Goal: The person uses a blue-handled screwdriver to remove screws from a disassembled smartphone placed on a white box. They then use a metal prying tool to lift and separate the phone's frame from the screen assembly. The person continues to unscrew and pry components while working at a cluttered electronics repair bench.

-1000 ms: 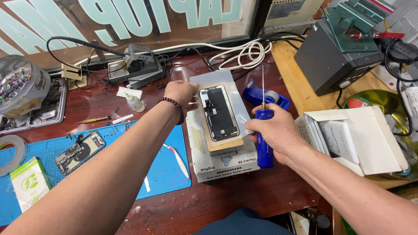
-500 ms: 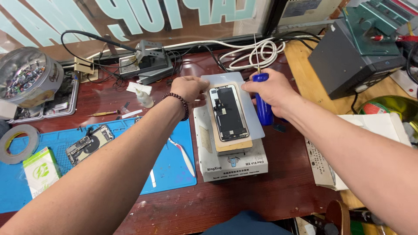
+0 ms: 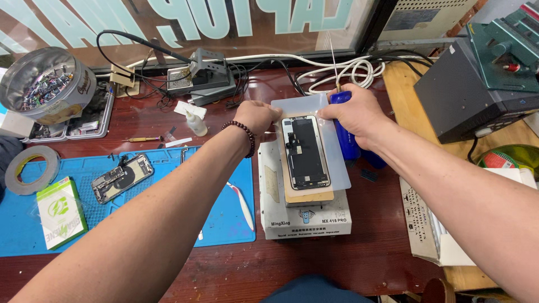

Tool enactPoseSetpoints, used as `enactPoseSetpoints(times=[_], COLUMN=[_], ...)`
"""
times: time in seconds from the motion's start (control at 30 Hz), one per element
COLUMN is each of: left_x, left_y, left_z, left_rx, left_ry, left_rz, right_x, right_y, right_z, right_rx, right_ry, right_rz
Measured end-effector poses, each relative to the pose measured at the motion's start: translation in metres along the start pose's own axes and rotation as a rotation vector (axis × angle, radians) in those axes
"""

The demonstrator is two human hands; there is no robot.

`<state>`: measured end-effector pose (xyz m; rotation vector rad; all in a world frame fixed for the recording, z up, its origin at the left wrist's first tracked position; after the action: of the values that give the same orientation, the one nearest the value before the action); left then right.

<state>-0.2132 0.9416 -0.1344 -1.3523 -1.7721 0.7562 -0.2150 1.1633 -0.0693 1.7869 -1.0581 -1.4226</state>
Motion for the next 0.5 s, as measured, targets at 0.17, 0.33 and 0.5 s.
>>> enactPoseSetpoints(times=[0.17,0.33,0.5], left_x=[0.001,0.001,0.003], left_y=[-0.001,-0.005,-0.006], left_z=[-0.006,-0.014,-0.016], left_rx=[-0.001,0.003,0.018], left_ry=[-0.011,-0.045,-0.046], left_rz=[0.002,0.073,0.067], right_x=[0.000,0.001,-0.001], right_y=[0.001,0.002,0.003], right_z=[-0.001,-0.002,-0.006], right_rx=[-0.024,-0.031,-0.008], right_ry=[-0.014,-0.025,-0.033], right_rz=[-0.002,0.017,-0.002])
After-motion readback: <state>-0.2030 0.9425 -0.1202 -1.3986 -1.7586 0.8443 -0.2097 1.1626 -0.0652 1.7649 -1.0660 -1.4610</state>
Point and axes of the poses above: each hand's wrist, its own z-axis towards the middle knuckle, its own x-axis out of the palm, y = z × x, the point moved 9 cm from there along z, towards the middle knuckle, and after that the axes turned 13 degrees about -z, right-handed, at the moved point
